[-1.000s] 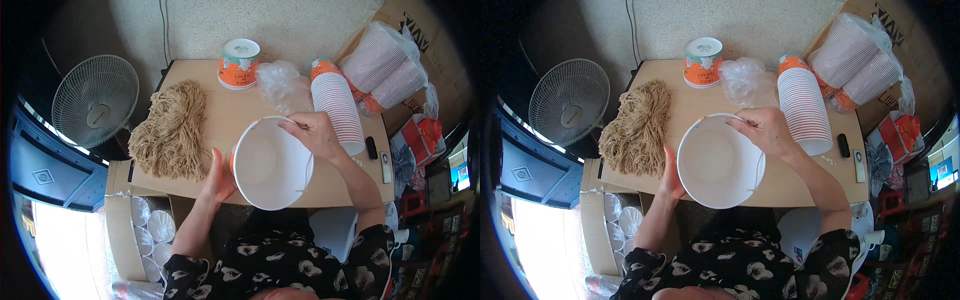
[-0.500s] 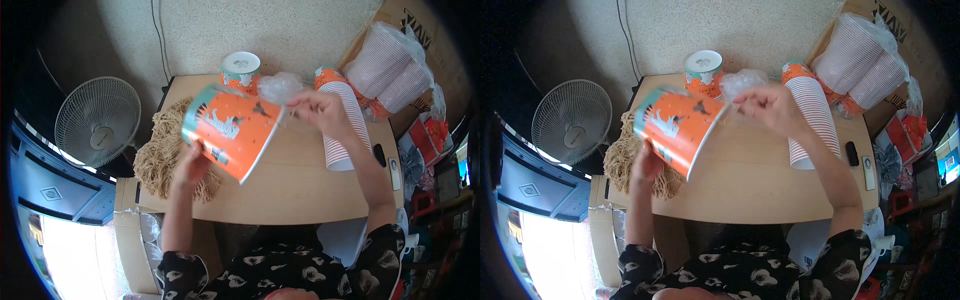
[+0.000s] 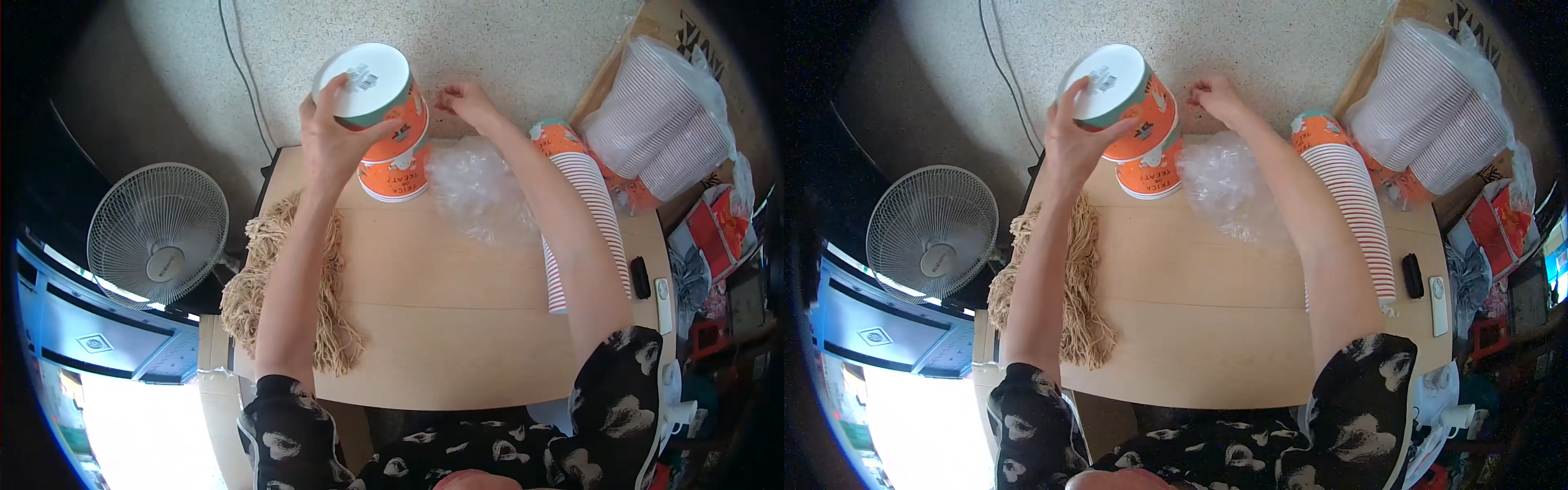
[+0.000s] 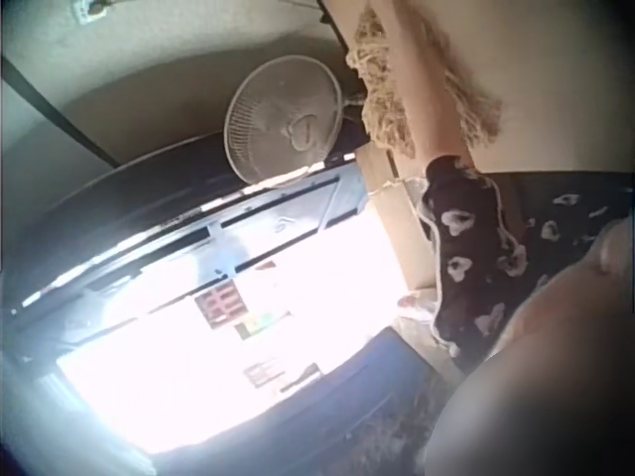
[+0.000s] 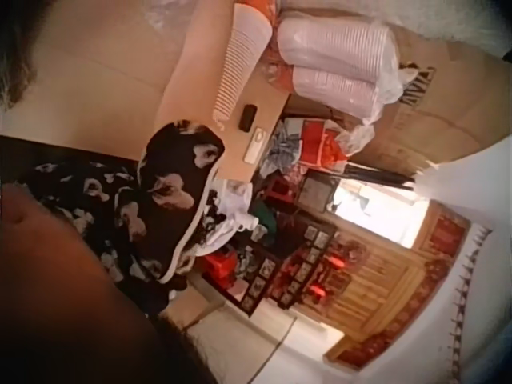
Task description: Attach string handles to small paper buckets at a workstation.
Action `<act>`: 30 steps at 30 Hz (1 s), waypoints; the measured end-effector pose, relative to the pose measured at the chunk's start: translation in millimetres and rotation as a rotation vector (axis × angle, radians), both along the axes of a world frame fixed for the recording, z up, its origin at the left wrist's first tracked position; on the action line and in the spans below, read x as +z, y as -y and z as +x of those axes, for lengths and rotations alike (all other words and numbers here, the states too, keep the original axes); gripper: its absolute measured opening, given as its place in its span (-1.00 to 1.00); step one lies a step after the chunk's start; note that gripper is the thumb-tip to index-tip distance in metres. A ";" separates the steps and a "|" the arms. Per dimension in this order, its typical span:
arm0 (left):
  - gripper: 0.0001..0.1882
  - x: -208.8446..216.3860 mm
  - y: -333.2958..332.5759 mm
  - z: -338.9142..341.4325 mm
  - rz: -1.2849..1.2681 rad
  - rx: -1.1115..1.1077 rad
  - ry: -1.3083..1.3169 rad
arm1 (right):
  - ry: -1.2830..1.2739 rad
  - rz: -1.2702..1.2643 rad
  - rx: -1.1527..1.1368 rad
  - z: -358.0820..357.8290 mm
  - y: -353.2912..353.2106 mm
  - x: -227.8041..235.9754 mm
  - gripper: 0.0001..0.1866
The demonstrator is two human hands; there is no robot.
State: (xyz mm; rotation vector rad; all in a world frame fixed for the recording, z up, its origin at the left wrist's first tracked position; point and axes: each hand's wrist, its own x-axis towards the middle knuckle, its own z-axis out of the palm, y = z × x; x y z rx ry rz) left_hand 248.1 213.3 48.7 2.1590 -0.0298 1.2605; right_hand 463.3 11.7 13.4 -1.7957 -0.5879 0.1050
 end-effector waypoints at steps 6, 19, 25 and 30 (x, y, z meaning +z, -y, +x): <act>0.04 -32.2 15.2 22.4 -0.017 0.020 -0.116 | 0.381 -0.443 -0.054 -20.7 26.5 -34.7 -0.66; -0.06 -47.0 40.2 31.6 0.239 0.198 -0.367 | 0.725 -0.959 0.127 -149.5 108.8 -27.0 -0.34; -0.09 -70.3 38.8 36.4 0.173 0.164 -0.327 | 0.738 -1.230 0.170 -182.6 116.1 -21.2 -0.07; -0.07 -74.8 41.6 39.0 0.185 0.169 -0.324 | 0.285 -1.505 0.400 -151.4 94.0 -62.7 -0.09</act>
